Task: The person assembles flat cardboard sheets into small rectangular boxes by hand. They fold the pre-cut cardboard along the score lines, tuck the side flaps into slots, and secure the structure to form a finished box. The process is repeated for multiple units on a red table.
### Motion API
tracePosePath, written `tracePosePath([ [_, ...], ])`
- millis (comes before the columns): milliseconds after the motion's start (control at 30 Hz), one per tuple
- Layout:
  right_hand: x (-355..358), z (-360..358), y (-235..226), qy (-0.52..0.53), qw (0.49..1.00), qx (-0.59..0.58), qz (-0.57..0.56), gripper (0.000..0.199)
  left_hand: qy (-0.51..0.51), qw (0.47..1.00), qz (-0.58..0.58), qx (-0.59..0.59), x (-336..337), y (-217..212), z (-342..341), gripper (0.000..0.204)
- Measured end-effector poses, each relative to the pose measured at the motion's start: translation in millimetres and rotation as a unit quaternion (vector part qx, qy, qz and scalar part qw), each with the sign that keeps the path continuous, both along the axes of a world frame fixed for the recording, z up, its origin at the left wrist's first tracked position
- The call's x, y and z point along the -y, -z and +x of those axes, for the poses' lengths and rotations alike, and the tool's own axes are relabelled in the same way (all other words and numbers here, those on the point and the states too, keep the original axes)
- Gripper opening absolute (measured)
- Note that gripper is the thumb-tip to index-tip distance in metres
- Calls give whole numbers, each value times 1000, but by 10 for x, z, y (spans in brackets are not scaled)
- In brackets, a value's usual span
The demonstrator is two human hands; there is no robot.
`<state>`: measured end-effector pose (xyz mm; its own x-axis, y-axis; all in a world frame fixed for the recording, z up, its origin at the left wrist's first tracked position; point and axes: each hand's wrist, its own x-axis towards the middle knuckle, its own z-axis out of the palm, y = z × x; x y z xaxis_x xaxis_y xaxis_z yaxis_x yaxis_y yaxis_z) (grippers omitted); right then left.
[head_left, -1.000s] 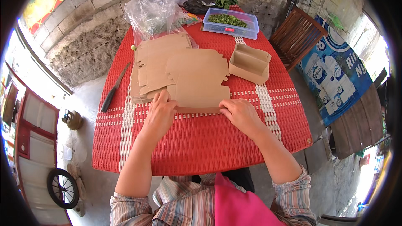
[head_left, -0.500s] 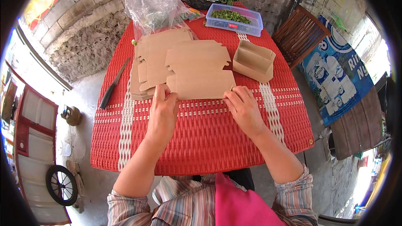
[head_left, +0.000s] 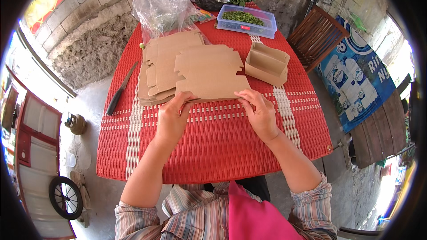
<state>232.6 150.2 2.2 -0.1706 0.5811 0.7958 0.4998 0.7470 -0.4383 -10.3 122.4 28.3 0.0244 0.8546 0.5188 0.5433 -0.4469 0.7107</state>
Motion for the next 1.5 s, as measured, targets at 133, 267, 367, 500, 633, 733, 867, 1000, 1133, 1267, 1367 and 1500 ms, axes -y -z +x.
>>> tracePosePath([
  [133, -5, 17, -12, -24, 999, -10, -34, 29, 13, 1000, -18, -2, 13, -26, -60, 16],
  [267, 82, 51, -45, -24, 996, 77, -26, 28, -7, 987, 52, -152, 32, -124, -75, 17],
  [367, 121, 2, -13, -70, 986, 152, 20, 35, -21, 924, 221, -311, 30, -189, 57, 19],
  [500, 207, -102, -72, -142, 974, 164, -59, 55, 31, 934, 137, -330, 67, -4, 87, 18],
  [633, 123, -30, -179, -120, 973, 168, -103, 61, 81, 946, 73, -305, 87, 3, 42, 11],
  [733, 21, 115, -136, -106, 960, 213, -147, 64, 146, 928, 72, -334, 130, -53, 31, 8],
  [867, -100, 227, 13, -122, 935, 302, -137, 68, 217, 944, 46, -243, 130, -75, 25, 18],
  [1000, -92, 313, -36, -155, 922, 278, -221, 62, 178, 952, -147, -203, -21, -185, -257, 33],
  [1133, -173, 480, 16, -205, 905, 249, -279, 49, 237, 931, -244, -136, -122, -107, -529, 47],
  [1267, -178, 543, -70, -172, 880, 127, -424, 26, 294, 892, -302, -163, -92, -193, -614, 61],
  [1367, -175, 479, -86, -145, 872, 36, -465, 24, 252, 906, -288, -180, -76, -150, -631, 64],
  [1500, -213, 392, 71, -125, 898, -65, -417, 34, 158, 928, -315, -118, -135, -103, -370, 58],
])
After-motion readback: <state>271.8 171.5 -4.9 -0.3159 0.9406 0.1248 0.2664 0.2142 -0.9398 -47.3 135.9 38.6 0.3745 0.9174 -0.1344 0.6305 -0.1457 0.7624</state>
